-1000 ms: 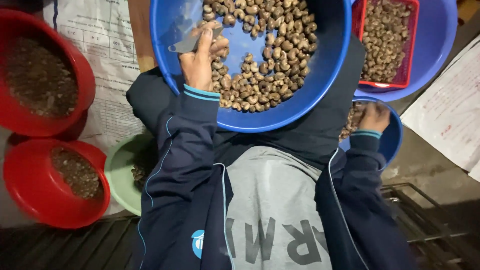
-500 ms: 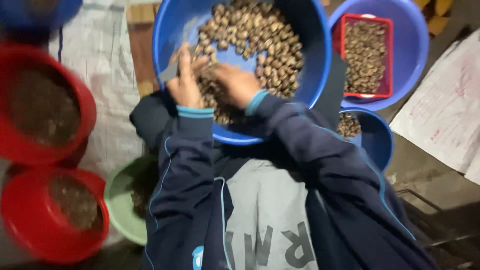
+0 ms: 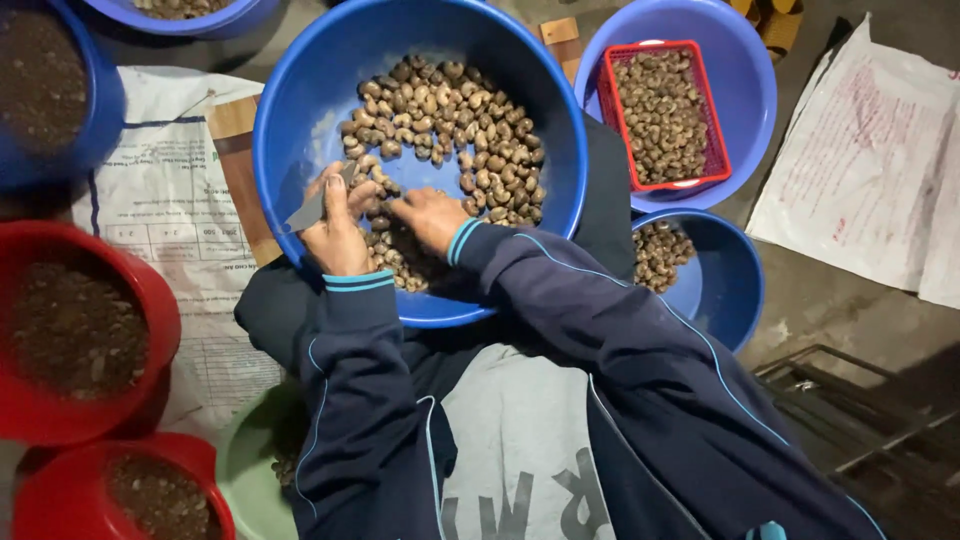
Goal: A person uses a small handheld blade to scrape the outer skin off of nuts in a large blue bowl.
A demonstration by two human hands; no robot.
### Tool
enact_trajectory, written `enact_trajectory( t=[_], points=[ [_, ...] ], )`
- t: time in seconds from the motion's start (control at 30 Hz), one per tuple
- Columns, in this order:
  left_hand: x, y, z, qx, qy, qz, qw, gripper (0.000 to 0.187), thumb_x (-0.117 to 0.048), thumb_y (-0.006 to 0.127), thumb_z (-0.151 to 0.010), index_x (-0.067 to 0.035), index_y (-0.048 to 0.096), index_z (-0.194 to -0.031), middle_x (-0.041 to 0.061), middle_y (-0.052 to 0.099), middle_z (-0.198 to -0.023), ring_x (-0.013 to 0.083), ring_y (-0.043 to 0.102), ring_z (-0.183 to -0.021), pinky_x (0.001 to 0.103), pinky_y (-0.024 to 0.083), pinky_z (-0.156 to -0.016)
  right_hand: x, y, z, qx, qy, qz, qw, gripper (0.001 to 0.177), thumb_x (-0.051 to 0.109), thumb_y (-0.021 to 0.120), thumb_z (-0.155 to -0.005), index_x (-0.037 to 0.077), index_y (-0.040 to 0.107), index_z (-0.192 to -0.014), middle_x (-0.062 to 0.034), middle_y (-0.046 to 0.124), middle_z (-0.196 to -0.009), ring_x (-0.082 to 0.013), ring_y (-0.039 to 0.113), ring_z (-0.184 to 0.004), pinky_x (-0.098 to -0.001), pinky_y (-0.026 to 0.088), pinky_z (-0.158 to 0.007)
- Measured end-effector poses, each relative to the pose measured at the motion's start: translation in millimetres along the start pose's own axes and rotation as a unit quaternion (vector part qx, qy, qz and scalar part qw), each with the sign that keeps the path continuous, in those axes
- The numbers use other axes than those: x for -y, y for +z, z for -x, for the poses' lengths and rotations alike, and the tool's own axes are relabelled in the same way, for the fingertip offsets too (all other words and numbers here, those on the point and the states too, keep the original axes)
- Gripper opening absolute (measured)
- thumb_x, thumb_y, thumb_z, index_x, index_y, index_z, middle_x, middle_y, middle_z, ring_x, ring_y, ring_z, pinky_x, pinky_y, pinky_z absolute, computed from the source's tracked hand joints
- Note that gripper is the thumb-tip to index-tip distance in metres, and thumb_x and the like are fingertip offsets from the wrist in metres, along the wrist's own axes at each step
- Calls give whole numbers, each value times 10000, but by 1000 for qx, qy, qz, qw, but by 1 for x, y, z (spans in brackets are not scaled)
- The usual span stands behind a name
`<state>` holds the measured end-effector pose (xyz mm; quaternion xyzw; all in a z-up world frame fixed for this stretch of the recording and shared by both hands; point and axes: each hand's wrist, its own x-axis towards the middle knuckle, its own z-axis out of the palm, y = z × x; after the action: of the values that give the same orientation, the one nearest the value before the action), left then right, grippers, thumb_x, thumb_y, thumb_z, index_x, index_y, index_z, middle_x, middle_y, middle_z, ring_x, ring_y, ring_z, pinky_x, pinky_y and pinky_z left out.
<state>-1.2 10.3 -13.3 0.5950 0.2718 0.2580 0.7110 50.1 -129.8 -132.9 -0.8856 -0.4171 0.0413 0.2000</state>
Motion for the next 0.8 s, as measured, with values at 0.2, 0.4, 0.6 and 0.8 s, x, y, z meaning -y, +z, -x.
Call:
enact_trajectory(
  t=[0.2,0.4,0.6,0.8],
  points=[
    [-16,5,7,125,22,-73,989,323,-247,603,-1099,16,679,-1269,271,710,-1201,351,761,-1000,384,666,-801,-8,-58,3,-9,209,-537,817,339,223,768,-961,105,609,-1237,-117,764,-868,-245,763,-728,-370,650,-577],
    [-14,3,14,172,3,-190,967,333,-366,590,-1113,-113,718,-1286,201,731,-1194,324,736,-1046,466,631,-880,-5,-75,-5,-60,275,-752,597,377,197,747,-976,37,572,-1269,-180,741,-927,-246,772,-680,-370,704,-592],
    [-16,9,17,179,-20,-202,963,344,-391,581,-1114,-129,722,-1288,189,742,-1181,306,735,-1060,485,614,-888,-2,-80,-5,-74,236,-766,593,448,138,764,-962,-1,562,-1338,-179,717,-905,-237,773,-736,-358,707,-658],
    [-12,6,13,198,31,-173,964,256,-254,606,-1115,-72,729,-1245,269,712,-1200,437,691,-1100,538,627,-848,-18,-55,-2,-60,215,-750,623,435,67,742,-960,-4,569,-1353,-149,733,-938,-223,775,-764,-350,708,-684]
  ],
)
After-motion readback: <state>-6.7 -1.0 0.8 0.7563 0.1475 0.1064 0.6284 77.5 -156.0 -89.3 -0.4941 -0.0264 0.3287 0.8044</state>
